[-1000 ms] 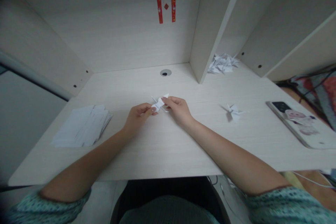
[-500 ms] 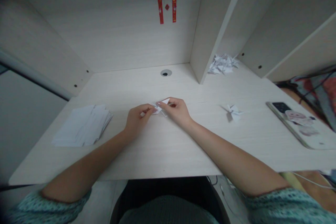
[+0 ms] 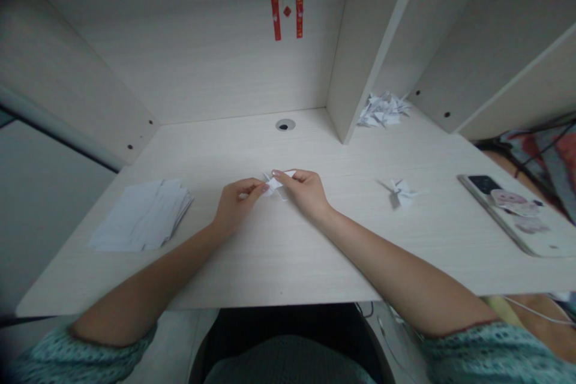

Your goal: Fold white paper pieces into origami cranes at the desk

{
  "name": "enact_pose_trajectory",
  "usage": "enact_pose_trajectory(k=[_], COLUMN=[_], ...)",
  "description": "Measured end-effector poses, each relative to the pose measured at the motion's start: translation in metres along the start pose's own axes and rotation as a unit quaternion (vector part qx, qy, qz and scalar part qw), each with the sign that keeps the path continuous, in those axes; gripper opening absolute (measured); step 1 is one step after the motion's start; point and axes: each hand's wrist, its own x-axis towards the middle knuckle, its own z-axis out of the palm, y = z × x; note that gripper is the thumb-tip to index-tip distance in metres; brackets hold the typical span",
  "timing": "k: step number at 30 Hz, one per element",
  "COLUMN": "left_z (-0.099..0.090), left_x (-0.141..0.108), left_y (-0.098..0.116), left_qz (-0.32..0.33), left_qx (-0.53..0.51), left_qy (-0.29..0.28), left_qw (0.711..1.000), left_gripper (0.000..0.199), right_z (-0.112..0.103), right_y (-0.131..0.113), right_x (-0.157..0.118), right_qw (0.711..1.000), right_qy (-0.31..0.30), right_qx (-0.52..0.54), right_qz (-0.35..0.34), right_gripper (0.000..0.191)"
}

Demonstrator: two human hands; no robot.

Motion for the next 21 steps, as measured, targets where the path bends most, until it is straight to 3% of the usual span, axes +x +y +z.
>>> enact_pose_trajectory(k=[10,21], left_z=[0.001,-0.002], left_x=[0.003,0.002], left_y=[-0.005,0.003], left_qz=[-0.027,-0.035], left_qx=[-0.082,-0.052], left_qy=[-0.018,-0.057], left_qw=[0.996,0.996], left_gripper=[0.036,0.040], right_z=[-0.008,-0.011], right_y=[-0.001,0.002], right_x=[0.007,0.011], right_qw=[0.997,0.993], right_qy=[0.004,-0.026], right_qx=[-0.068,-0.108], right_qz=[-0.038,-0.046], right_gripper=[0.037,0.045])
